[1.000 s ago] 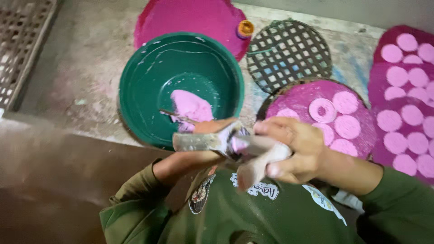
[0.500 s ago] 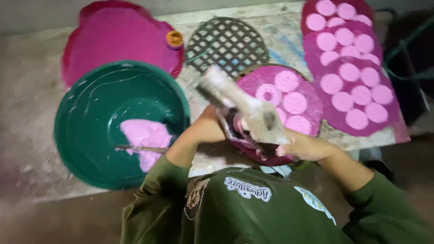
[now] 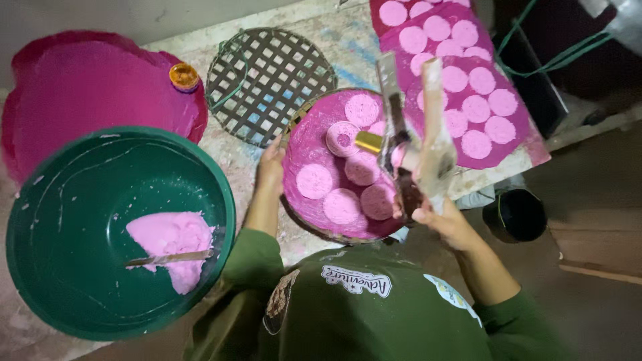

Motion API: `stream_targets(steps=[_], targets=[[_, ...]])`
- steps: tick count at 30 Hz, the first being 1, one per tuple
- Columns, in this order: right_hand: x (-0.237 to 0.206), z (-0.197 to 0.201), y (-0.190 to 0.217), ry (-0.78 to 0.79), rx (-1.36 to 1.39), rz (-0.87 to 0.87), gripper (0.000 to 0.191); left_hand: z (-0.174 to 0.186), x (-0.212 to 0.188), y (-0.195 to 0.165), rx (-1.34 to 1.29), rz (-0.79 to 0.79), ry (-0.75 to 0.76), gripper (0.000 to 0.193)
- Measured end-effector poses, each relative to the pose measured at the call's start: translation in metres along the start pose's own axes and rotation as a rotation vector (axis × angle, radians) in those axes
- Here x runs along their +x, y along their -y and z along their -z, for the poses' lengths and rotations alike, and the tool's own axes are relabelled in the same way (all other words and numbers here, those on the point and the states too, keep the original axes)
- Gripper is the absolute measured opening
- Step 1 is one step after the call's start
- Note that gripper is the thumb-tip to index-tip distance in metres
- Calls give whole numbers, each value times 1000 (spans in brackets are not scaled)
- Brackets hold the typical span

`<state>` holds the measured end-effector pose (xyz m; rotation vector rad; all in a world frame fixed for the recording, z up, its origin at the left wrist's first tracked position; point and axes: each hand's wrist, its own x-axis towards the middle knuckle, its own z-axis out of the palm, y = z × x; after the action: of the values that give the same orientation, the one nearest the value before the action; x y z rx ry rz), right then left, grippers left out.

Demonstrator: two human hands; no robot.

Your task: The person scoops pink dough from a green bowl, places it into a circular metal mold on a pink tray, and presses it flat with a wooden tool. The person repeats this process to form multiple round dough pieces on the tray.

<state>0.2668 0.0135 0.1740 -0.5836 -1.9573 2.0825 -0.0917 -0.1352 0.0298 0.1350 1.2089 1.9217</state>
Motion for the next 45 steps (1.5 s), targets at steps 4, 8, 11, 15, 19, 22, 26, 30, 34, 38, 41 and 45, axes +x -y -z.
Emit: stream_targets(steps=[4,8,11,15,19,22,26,30,34,38,41,45], targets=[[12,3,-13,-31,-11,-9,87,2,-61,39,106,-150,-214,50],[27,3,-25,93,119,-26,77,6,-127,61,195,-187,-238,71],[41,2,-28,201,36,-67,71,1,-137,39,530,-548,-337,82],[56,-13,-24,405,-146,-152,81,-19,-100,-26,-71,-530,186,82],[70,-30,-4,605,-24,-548,84,-49,-64,-72,-743,-63,795,98],[89,-24,23,465,-293,-789,85,-71,-34,-81,-782,-139,902,81],[124,2,43,452,-493,-634,91,-85,17,-73,-836,-222,824,36],[154,3,32,321,-657,-546,92,-81,62,-66,-966,-205,830,20],[171,-19,12,275,-778,-315,92,-65,85,-65,-965,-195,828,19],[174,-24,9,273,-698,-286,92,-56,87,-57,-957,-172,804,19],[173,-14,8,297,-826,-500,88,-60,84,-52,-976,-159,774,18],[176,-10,-9,236,-804,-303,86,-69,83,-65,-926,-169,748,18]])
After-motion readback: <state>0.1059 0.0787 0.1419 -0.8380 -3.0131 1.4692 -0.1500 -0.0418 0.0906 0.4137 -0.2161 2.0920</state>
